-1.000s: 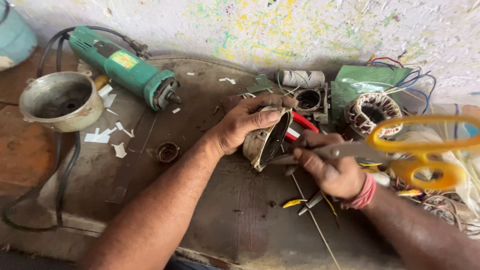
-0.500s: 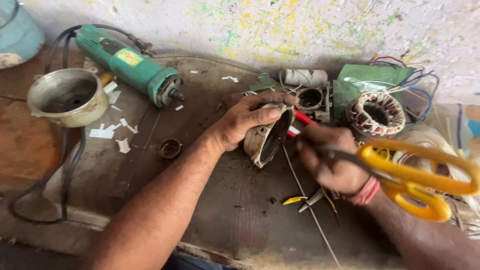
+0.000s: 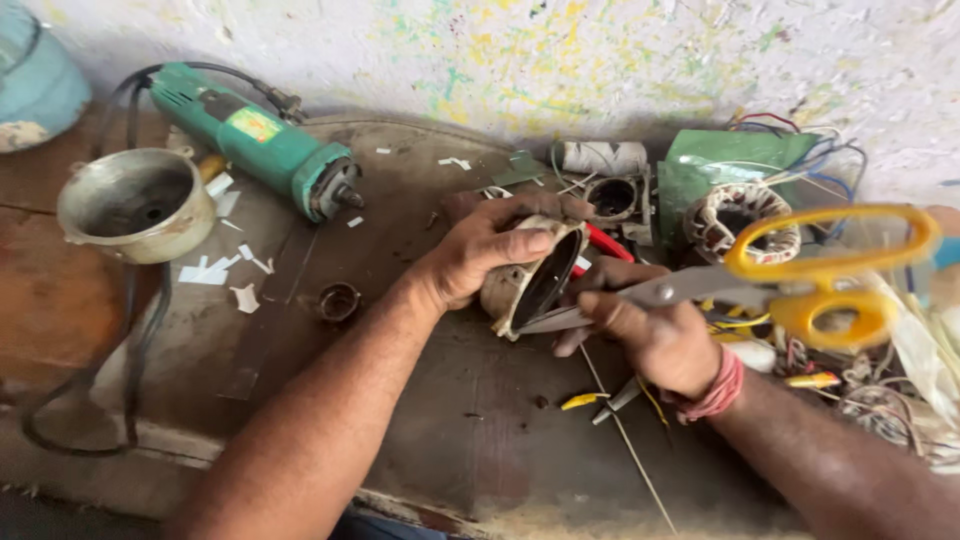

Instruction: The person uses yellow-handled shears to cut and remove old insulation and debris from the slots of a motor stator. They repeatedly rotate the stator and scrape the interior surfaces to clear the winding channels.

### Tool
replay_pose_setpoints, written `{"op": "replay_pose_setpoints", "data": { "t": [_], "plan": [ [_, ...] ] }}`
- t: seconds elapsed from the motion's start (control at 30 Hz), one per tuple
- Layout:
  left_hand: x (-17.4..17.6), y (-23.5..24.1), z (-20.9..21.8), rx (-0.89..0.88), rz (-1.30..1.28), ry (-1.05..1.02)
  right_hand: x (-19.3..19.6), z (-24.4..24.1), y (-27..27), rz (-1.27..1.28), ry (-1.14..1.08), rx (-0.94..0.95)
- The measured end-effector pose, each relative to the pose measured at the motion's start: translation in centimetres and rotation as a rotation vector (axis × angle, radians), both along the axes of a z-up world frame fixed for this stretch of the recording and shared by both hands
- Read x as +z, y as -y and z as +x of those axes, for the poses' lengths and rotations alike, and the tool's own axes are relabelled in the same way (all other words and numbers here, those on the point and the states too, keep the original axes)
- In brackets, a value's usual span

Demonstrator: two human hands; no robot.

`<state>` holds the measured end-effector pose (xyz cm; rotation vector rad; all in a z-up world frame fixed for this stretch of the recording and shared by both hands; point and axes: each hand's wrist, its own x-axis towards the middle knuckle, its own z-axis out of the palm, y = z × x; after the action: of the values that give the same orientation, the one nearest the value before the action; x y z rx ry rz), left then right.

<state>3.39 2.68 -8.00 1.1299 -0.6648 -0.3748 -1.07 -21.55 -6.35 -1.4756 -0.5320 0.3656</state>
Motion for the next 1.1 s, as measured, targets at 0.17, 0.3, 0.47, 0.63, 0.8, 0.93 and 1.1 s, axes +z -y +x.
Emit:
{"op": "replay_pose_setpoints", "data": {
  "t": [0.17, 0.3, 0.47, 0.63, 0.8, 0.93, 1.1],
  "plan": [
    [-0.7, 0.0, 0.3, 0.039, -0.006, 0.038, 0.9, 2.0, 1.2, -0.435, 0.480, 0.008],
    [-0.5, 0.0, 0.3, 0.027, -0.027, -0.006, 0.3, 1.1, 1.3, -0.505, 0.574, -0.009],
    [0.0, 0.1, -0.2, 0.011, -0.035, -0.039, 0.1, 0.3, 0.0, -0.037, 0.026, 0.061],
    [-0.4, 0.3, 0.5, 0.066, 0.011, 0.020, 1.8, 1.8, 0.9, -0.600, 0.737, -0.125],
    [-0.2, 0.3, 0.1, 0.071, -0.022, -0.028, 0.8, 0.3, 0.4, -0.408, 0.554, 0.073],
    [-0.2, 0.2, -0.1, 0.061, -0.017, -0.031, 0.9, 0.8, 0.0, -0.047, -0.062, 0.017],
    [-0.8, 0.1, 0.3, 0.063, 0.006, 0.020, 1.2, 2.4, 1.2, -0.940, 0.919, 0.002]
  ]
}}
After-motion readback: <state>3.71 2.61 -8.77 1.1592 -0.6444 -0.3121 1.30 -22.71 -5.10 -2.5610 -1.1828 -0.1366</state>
